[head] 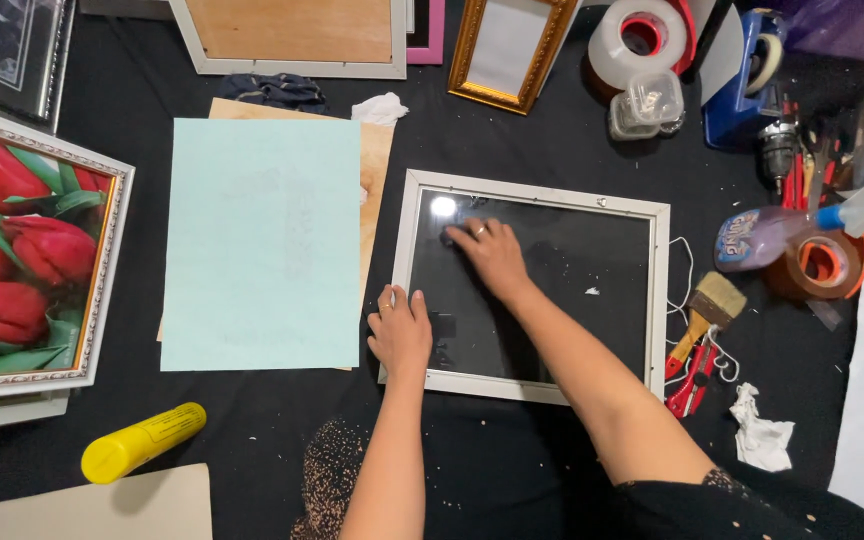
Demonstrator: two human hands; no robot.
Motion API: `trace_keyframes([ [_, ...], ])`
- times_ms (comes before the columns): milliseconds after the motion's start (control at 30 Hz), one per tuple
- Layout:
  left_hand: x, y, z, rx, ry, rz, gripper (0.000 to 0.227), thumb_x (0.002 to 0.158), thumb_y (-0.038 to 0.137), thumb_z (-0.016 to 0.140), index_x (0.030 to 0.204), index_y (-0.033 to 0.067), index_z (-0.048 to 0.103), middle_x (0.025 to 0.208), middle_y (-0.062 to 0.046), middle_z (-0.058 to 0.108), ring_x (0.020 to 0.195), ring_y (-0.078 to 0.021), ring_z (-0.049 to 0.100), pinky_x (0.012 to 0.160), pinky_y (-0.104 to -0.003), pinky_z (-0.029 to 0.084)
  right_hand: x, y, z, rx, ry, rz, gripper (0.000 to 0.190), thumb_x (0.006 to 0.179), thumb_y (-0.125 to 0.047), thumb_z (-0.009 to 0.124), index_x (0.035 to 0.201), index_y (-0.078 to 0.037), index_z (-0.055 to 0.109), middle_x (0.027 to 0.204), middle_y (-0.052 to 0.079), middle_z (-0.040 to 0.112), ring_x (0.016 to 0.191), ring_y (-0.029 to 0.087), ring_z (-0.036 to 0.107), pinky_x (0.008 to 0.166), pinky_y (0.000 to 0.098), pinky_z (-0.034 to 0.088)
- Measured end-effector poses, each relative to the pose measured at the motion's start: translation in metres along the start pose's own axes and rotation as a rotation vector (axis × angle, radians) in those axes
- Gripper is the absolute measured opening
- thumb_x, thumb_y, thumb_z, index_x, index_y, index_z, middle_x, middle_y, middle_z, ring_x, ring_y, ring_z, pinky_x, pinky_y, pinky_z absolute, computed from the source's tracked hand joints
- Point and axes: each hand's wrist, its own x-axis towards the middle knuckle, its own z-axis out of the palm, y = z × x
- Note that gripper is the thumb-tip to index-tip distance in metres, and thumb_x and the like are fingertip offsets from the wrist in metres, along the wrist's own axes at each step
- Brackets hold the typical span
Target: The person brushes a glass pane in a frame, sprays it with a liquid, and wipes it with a cloth.
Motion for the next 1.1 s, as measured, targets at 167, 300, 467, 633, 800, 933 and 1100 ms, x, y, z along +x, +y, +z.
trace_keyframes([
  [167, 0.004, -0.001, 0.001, -0.009, 0.001, -0.007, 0.060, 0.110, 0.053, 0.030, 0.151, 0.0166, 0.053, 0.160, 0.003, 0.041, 0.129, -0.0316, 0.051, 0.093, -0.051, 0.051, 0.026, 0.037, 0.024, -0.001, 0.019, 0.187, 0.031, 0.102, -0.020, 0.059, 0.127, -0.036, 0.066, 0.122, -0.003, 0.057, 0.104, 0.020, 0.057, 0.082, 0.0334, 0.048],
  [300, 0.001, -0.002, 0.002, 0.027, 0.005, 0.018, 0.061, 0.108, 0.055, 0.033, 0.151, 0.0150, 0.052, 0.160, 0.001, 0.040, 0.128, -0.0333, 0.050, 0.093, -0.053, 0.052, 0.019, 0.019, 0.028, 0.231, -0.063, 0.405, 0.040, 0.101, -0.006, 0.059, 0.132, -0.030, 0.067, 0.127, 0.003, 0.053, 0.110, 0.026, 0.057, 0.087, 0.0376, 0.052],
  [467, 0.006, -0.003, 0.004, 0.028, -0.017, 0.030, 0.064, 0.109, 0.057, 0.029, 0.153, 0.0152, 0.049, 0.161, 0.000, 0.038, 0.130, -0.0333, 0.049, 0.093, -0.052, 0.051, -0.020, -0.002, -0.006, 0.246, -0.153, 0.361, 0.040, 0.103, -0.011, 0.053, 0.132, -0.036, 0.064, 0.126, 0.001, 0.052, 0.110, 0.026, 0.056, 0.087, 0.0360, 0.057],
  [633, 0.006, -0.006, 0.008, 0.040, -0.010, 0.057, 0.065, 0.109, 0.056, 0.029, 0.155, 0.0133, 0.047, 0.162, -0.003, 0.037, 0.130, -0.0341, 0.049, 0.093, -0.052, 0.050, -0.084, -0.036, -0.036, 0.236, -0.231, 0.286, 0.041, 0.103, -0.014, 0.051, 0.133, -0.039, 0.062, 0.124, -0.001, 0.052, 0.109, 0.025, 0.058, 0.084, 0.0355, 0.060],
  [800, 0.013, -0.015, 0.020, 0.050, -0.086, 0.072, 0.073, 0.106, 0.059, 0.035, 0.163, 0.0135, 0.032, 0.169, -0.004, 0.023, 0.140, -0.0364, 0.038, 0.104, -0.056, 0.043, -0.159, -0.077, -0.035, 0.246, -0.248, 0.180, 0.038, 0.104, -0.016, 0.045, 0.131, -0.038, 0.061, 0.117, 0.001, 0.052, 0.097, 0.024, 0.056, 0.077, 0.0349, 0.056],
  [933, 0.009, -0.017, 0.017, 0.039, -0.118, 0.067, 0.073, 0.106, 0.051, 0.044, 0.167, 0.0182, 0.022, 0.170, -0.001, 0.017, 0.144, -0.0363, 0.034, 0.108, -0.057, 0.040, -0.201, -0.099, -0.060, 0.316, -0.287, 0.173, 0.032, 0.104, -0.016, 0.046, 0.124, -0.032, 0.065, 0.112, 0.000, 0.052, 0.090, 0.023, 0.054, 0.073, 0.0358, 0.052],
  [1100, 0.014, -0.021, 0.015, -0.017, -0.053, 0.001, 0.058, 0.111, 0.029, 0.040, 0.166, 0.0220, 0.023, 0.157, -0.008, 0.034, 0.136, -0.0352, 0.043, 0.104, -0.051, 0.046, -0.206, -0.097, -0.068, 0.315, -0.318, 0.184, 0.030, 0.107, -0.024, 0.044, 0.125, -0.035, 0.066, 0.117, -0.003, 0.056, 0.099, 0.020, 0.053, 0.081, 0.0320, 0.045],
])
